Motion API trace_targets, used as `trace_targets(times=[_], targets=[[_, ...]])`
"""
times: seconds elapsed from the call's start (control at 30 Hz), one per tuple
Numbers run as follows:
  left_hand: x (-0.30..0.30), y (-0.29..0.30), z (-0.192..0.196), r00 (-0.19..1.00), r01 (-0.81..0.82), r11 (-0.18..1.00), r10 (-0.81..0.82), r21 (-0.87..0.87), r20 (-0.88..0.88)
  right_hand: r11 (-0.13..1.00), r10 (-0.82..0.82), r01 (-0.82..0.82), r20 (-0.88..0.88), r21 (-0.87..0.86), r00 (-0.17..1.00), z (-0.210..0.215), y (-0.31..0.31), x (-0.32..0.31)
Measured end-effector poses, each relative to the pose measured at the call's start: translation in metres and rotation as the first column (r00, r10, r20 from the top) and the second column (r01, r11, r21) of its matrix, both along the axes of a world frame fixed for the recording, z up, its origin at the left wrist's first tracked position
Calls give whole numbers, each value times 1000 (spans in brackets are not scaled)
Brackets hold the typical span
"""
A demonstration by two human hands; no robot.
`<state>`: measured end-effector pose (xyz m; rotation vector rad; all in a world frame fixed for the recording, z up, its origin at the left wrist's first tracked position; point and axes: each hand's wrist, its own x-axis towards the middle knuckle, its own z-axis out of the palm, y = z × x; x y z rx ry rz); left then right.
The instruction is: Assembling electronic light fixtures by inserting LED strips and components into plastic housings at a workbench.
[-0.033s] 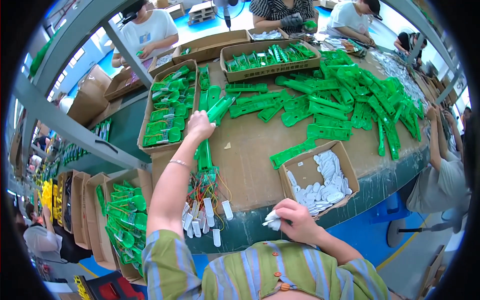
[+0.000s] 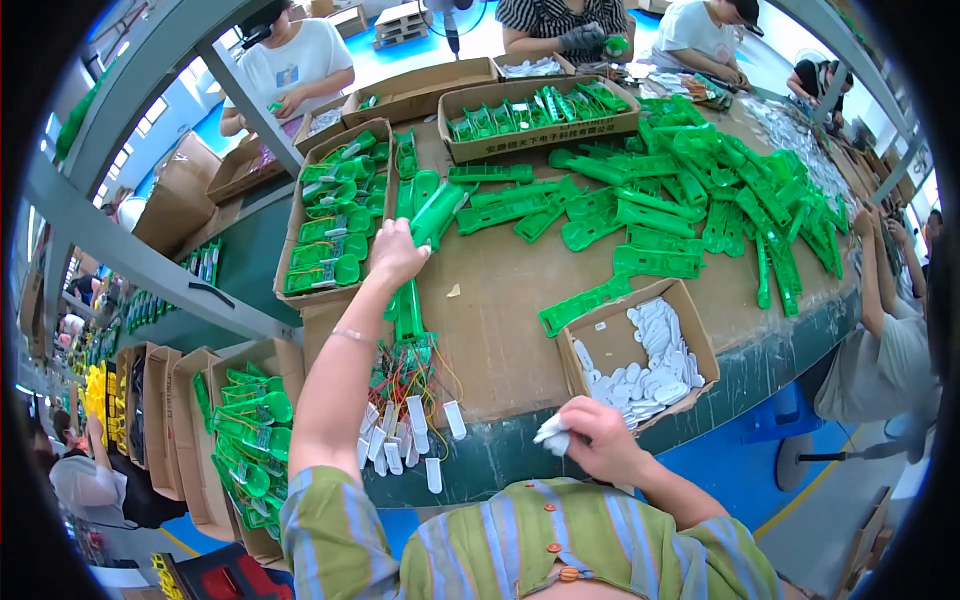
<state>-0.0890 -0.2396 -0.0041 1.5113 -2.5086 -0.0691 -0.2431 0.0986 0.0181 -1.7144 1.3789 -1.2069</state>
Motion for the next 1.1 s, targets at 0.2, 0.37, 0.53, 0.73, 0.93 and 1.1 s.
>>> trace_targets(times=[0.2, 0.37, 0.53, 0.73, 0.93, 1.1], targets=[[11, 150, 57, 861, 136, 990, -131, -26, -492, 948, -196, 25, 517, 318, 833, -8, 1, -13], [41, 233, 42, 882, -33, 999, 19, -21, -471, 983, 77, -136, 398, 122, 914, 15, -35, 11], [74, 258, 32, 847, -61, 992, 111, 113, -520, 905, -42, -265, 688, 334, 724, -5, -40, 28], [90, 275, 29, 753, -27, 950, 224, 311, -618, 960, 43, -201, 611, 193, 791, -20, -45, 48], [94, 282, 28, 428, 295, 803, 373, 517, -823, 910, 75, -336, 703, 241, 707, -12, -45, 74], [96, 284, 21, 377, 373, 799, 334, 471, -864, 922, 54, -297, 679, 248, 732, -2, -49, 84]])
